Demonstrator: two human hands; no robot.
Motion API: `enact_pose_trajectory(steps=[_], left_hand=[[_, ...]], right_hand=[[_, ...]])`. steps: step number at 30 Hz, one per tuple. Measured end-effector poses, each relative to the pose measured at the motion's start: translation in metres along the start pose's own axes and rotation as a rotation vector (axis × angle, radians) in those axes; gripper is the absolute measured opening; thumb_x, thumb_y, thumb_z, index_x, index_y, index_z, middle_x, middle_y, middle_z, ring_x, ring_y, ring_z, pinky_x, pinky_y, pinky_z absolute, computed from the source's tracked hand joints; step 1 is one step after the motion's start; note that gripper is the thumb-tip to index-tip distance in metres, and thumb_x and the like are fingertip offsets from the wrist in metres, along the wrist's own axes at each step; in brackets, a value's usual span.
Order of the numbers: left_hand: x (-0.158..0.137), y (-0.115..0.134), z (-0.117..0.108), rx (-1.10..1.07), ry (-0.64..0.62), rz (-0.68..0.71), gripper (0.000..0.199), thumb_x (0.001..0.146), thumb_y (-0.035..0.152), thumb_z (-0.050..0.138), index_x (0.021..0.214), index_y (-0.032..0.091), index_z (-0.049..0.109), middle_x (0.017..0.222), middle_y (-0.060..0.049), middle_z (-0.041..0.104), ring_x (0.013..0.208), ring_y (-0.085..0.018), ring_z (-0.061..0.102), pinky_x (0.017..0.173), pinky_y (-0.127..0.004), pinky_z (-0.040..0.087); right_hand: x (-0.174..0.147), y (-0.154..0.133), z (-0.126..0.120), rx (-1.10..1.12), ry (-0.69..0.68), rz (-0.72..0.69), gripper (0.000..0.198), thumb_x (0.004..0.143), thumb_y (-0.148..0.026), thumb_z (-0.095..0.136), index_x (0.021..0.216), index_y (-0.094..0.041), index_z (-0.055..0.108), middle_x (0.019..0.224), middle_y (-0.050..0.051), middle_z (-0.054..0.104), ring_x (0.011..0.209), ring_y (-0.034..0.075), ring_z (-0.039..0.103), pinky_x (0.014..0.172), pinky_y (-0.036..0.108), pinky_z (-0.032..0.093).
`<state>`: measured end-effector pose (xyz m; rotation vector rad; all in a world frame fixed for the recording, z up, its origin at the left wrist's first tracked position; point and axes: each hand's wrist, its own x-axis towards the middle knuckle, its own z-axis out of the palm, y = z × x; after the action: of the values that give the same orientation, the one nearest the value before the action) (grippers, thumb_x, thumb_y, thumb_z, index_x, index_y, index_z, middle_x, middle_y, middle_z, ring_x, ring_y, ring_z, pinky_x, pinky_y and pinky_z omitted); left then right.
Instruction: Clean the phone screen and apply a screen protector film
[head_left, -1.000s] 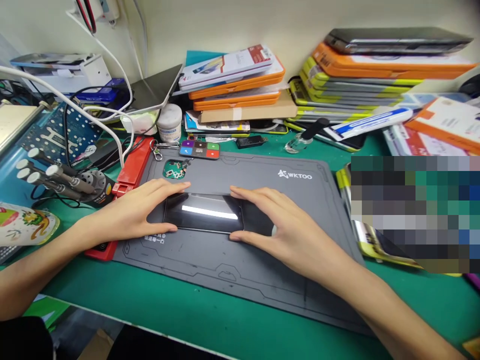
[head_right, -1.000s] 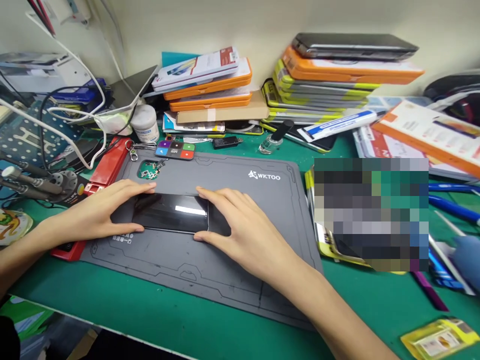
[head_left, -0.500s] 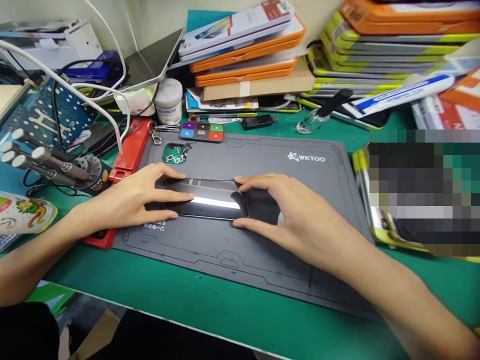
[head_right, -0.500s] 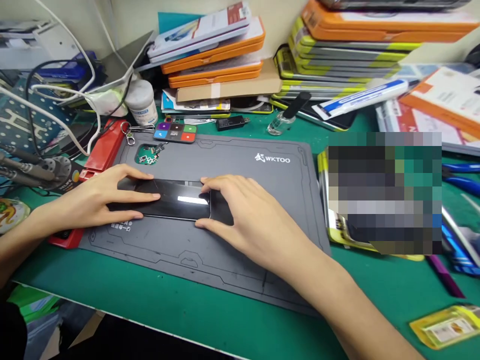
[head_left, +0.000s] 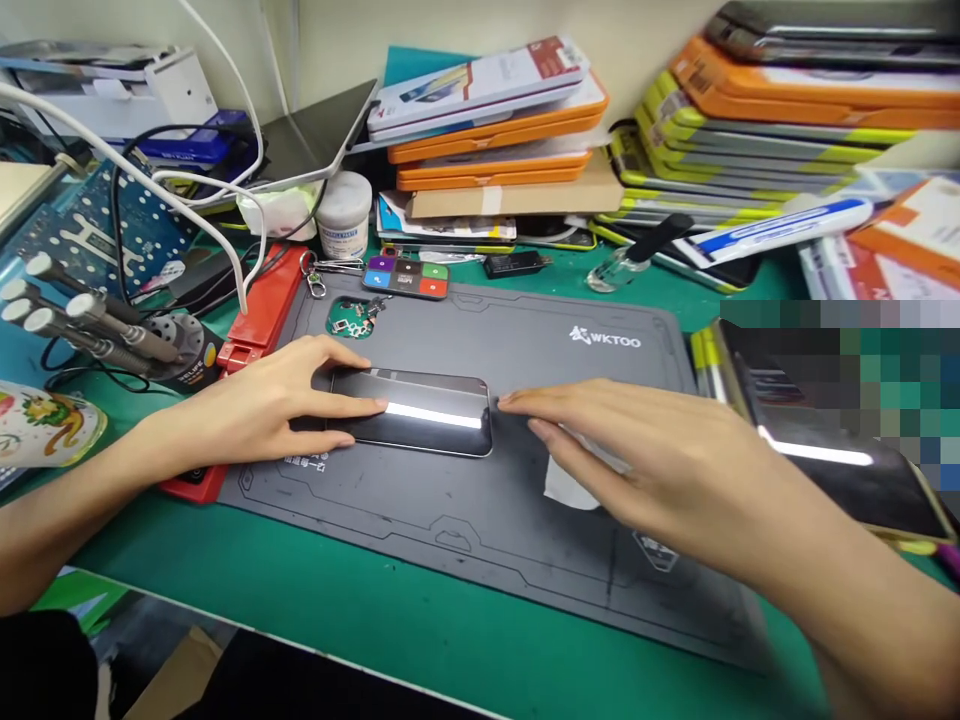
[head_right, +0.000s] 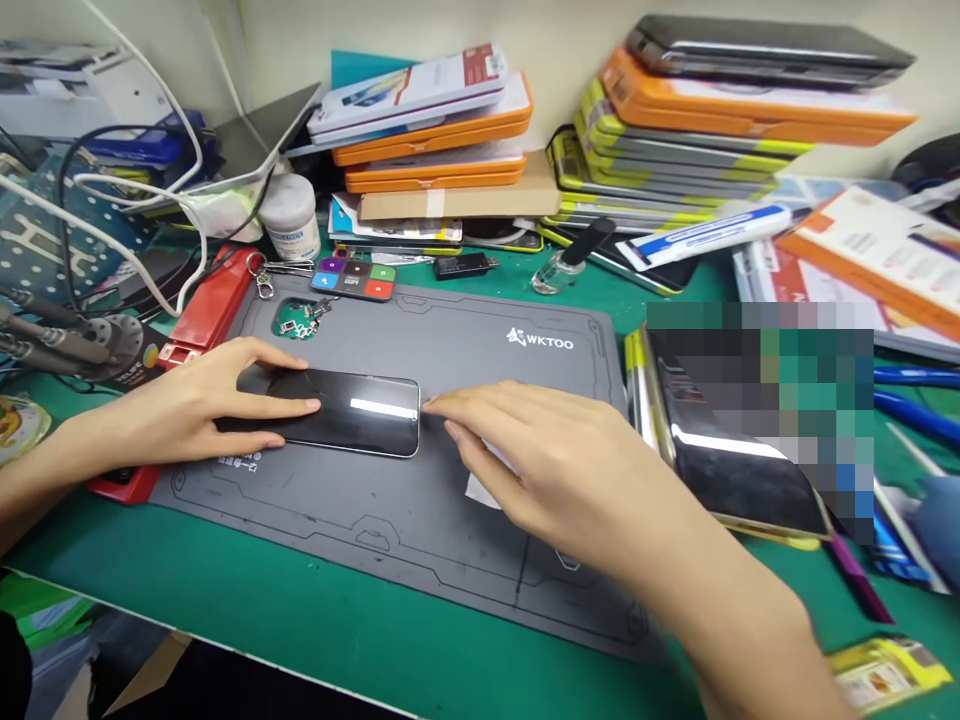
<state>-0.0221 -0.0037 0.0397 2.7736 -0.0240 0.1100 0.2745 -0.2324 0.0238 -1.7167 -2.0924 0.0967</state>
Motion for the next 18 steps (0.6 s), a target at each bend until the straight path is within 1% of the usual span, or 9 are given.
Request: enact_pose_trajectory(steps=[2,4,7,9,11,13,18], left_hand=[[0.0,0.0,-0.001,-0.012,-0.003,-0.007,0.043,0.105,0.036,0.065,0.148,0.037,0.065,0.151,-0.013,0.054,0.136,-0.027,0.058,0.116,-0.05,0.053],[0.001,-0.001,-0.001,-0.027,-0.001,-0.013,0.042,0.105,0.037,0.065,0.147,0.037,0.066,0.151,-0.012,0.054,0.136,-0.027,0.058,0.116,-0.049,0.054],[0.001,-0.001,-0.002,-0.029,0.004,-0.007,0.042,0.105,0.037,0.065,0.146,0.037,0.066,0.149,-0.012,0.056,0.136,-0.027,0.059,0.116,-0.048,0.054],[0.002,-0.001,-0.002,-0.022,0.007,0.0,0.042,0.105,0.037,0.065,0.146,0.036,0.066,0.148,-0.013,0.057,0.136,-0.027,0.059,0.116,-0.049,0.054],[0.001,-0.001,-0.001,-0.017,0.012,0.004,0.041,0.105,0.037,0.064,0.146,0.037,0.066,0.149,-0.013,0.057,0.136,-0.028,0.06,0.116,-0.049,0.055],[0.001,-0.002,0.0,-0.012,0.014,0.004,0.042,0.105,0.037,0.064,0.147,0.037,0.066,0.15,-0.012,0.056,0.136,-0.028,0.059,0.116,-0.05,0.055],[0.001,-0.002,0.0,-0.002,0.003,0.002,0.043,0.105,0.038,0.064,0.148,0.038,0.065,0.151,-0.013,0.055,0.137,-0.029,0.059,0.116,-0.051,0.055]], right_hand=[[0.0,-0.002,0.002,-0.028,-0.003,-0.007,0.029,0.109,-0.027,0.051,0.131,-0.024,0.07,0.114,0.005,0.082,0.096,0.026,0.079,0.079,0.042,0.062],[0.0,-0.002,0.003,-0.041,-0.017,-0.002,0.034,0.11,-0.036,0.053,0.139,-0.023,0.065,0.114,0.007,0.081,0.092,0.027,0.079,0.076,0.043,0.062],[0.0,-0.001,0.004,-0.046,-0.044,0.011,0.048,0.109,-0.049,0.054,0.147,-0.021,0.058,0.119,0.01,0.078,0.096,0.029,0.077,0.081,0.045,0.062],[0.0,0.0,0.006,-0.068,-0.057,-0.01,0.053,0.107,-0.052,0.055,0.148,-0.018,0.057,0.127,0.013,0.076,0.104,0.03,0.075,0.087,0.045,0.062],[0.001,0.001,0.009,-0.093,-0.045,-0.047,0.055,0.107,-0.053,0.056,0.147,-0.015,0.057,0.129,0.016,0.074,0.106,0.031,0.074,0.09,0.045,0.06],[0.001,0.002,0.012,-0.104,-0.026,-0.065,0.057,0.107,-0.054,0.055,0.148,-0.015,0.057,0.128,0.016,0.074,0.105,0.03,0.073,0.09,0.044,0.059],[0.002,0.002,0.015,-0.105,-0.019,-0.046,0.063,0.106,-0.058,0.054,0.151,-0.014,0.054,0.125,0.016,0.074,0.104,0.029,0.071,0.088,0.042,0.057]])
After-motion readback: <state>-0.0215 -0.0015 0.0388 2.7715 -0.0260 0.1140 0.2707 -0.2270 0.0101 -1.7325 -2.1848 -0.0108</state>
